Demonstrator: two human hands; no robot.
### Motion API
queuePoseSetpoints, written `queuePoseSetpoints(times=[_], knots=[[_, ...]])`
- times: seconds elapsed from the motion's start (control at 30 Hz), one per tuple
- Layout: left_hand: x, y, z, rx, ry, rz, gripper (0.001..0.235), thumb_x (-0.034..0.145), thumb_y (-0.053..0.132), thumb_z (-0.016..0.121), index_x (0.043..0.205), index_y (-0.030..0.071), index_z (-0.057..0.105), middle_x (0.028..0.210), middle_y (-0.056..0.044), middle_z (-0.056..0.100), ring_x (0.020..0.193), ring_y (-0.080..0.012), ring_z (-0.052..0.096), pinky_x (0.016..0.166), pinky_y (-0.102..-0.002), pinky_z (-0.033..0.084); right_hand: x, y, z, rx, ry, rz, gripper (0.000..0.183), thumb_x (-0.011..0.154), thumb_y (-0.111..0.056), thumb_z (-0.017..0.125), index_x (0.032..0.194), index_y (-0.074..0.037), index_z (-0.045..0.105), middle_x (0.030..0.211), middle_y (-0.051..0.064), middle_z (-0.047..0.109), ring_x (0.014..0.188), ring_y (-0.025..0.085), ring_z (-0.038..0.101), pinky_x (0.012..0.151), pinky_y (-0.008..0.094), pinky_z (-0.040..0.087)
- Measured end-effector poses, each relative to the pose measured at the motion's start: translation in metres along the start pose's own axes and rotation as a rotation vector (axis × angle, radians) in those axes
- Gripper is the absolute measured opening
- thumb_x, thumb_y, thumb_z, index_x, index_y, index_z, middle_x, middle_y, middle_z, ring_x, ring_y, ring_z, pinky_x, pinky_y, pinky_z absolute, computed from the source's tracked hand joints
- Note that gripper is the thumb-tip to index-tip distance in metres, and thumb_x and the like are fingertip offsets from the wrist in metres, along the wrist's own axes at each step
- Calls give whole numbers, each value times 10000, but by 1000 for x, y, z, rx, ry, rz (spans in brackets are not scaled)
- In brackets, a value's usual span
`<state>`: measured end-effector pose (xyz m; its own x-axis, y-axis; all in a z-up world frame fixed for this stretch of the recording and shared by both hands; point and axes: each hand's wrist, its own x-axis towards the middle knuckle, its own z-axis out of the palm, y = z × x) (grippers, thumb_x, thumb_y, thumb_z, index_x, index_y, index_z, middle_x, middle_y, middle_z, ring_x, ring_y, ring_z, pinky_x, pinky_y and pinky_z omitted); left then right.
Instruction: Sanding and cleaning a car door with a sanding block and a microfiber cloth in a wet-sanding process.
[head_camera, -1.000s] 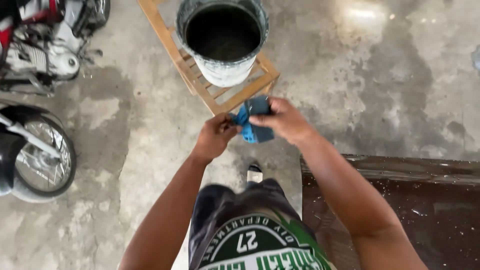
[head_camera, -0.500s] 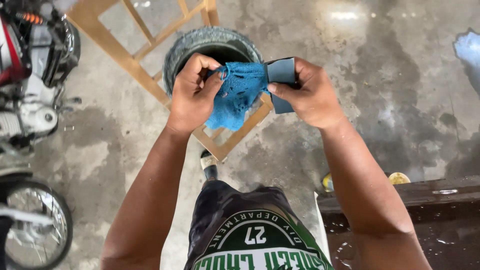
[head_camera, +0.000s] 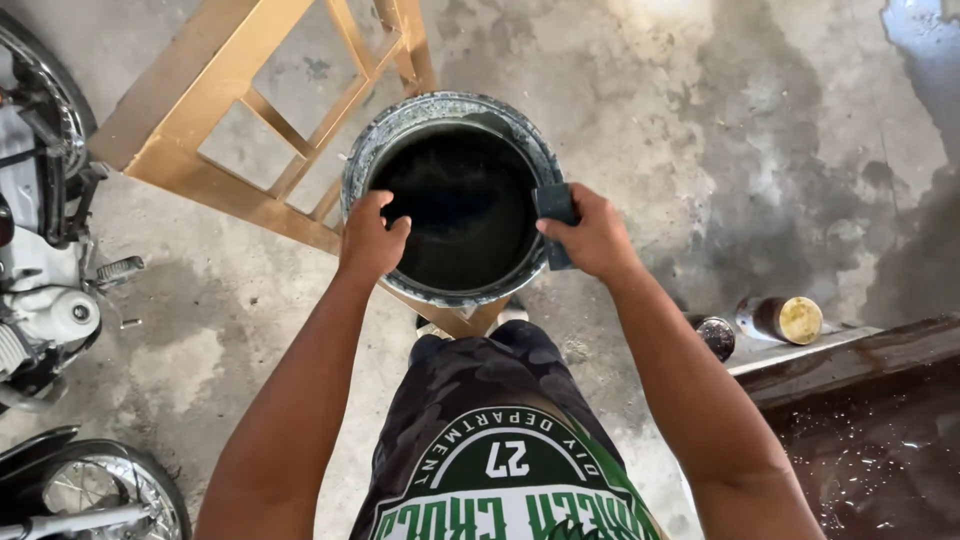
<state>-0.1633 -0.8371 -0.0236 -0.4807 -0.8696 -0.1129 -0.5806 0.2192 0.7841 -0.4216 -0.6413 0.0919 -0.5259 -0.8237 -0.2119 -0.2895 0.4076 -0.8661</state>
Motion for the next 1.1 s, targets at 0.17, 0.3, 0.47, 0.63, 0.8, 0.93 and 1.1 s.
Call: queuePoseSetpoints(times=[0.17, 0.3, 0.47, 0.63, 0.8, 0.93, 1.1], knots=[[-2, -9, 10, 194, -214, -99, 480, 893, 297, 747, 1318, 104, 633, 1321, -143, 639, 1141, -340, 656, 977, -448, 526, 27, 34, 28, -208, -90, 84, 322, 832, -162, 814, 1096, -48, 669, 904, 120, 722, 823, 232, 668, 745, 390, 532], [5, 15, 19, 313, -421, -233, 552, 912, 347, 691, 1407, 137, 569, 1452, -107, 556, 1268, -354, 591, 1023, -475, 501, 51, 50, 50, -291, -216, 77, 342, 849, -219, 771, 1130, -66, 653, 998, 154, 738, 925, 322, 706, 796, 440, 535], [42, -13, 73, 422, -567, -294, 639, 961, 359, 645, 1522, 168, 407, 1549, -121, 402, 1338, -377, 480, 1034, -527, 460, 81, 76, 76, -326, -365, 110, 424, 867, -241, 743, 1230, -62, 617, 1095, 170, 723, 1040, 364, 692, 873, 452, 523], [86, -25, 132, 503, -541, -258, 552, 988, 285, 597, 1508, 161, 464, 1533, -178, 408, 1321, -441, 459, 1042, -572, 429, 80, 77, 84, -402, -461, 53, 449, 857, -210, 744, 1253, -44, 614, 1195, 193, 686, 1133, 408, 630, 936, 465, 496], [97, -90, 217, 691, -385, -109, 445, 978, 184, 550, 1415, 112, 583, 1471, -168, 510, 1339, -399, 503, 1067, -557, 439, 79, 65, 80, -406, -561, 47, 403, 890, -157, 677, 1279, -74, 610, 1211, 137, 663, 1146, 350, 622, 959, 438, 486], [63, -134, 252, 814, -478, -183, 422, 978, 216, 557, 1371, 75, 616, 1400, -185, 585, 1254, -391, 576, 997, -532, 491, 84, 64, 80, -428, -599, 52, 402, 908, -148, 663, 1297, -70, 592, 1202, 129, 654, 1145, 335, 623, 982, 427, 478], [67, -84, 202, 313, -577, -482, 357, 967, 361, 577, 1183, 137, 751, 1183, -200, 684, 1054, -432, 648, 888, -564, 516, 83, 56, 79, -421, -558, 78, 398, 905, -151, 677, 1287, -73, 601, 1232, 135, 657, 1168, 342, 621, 983, 425, 484]])
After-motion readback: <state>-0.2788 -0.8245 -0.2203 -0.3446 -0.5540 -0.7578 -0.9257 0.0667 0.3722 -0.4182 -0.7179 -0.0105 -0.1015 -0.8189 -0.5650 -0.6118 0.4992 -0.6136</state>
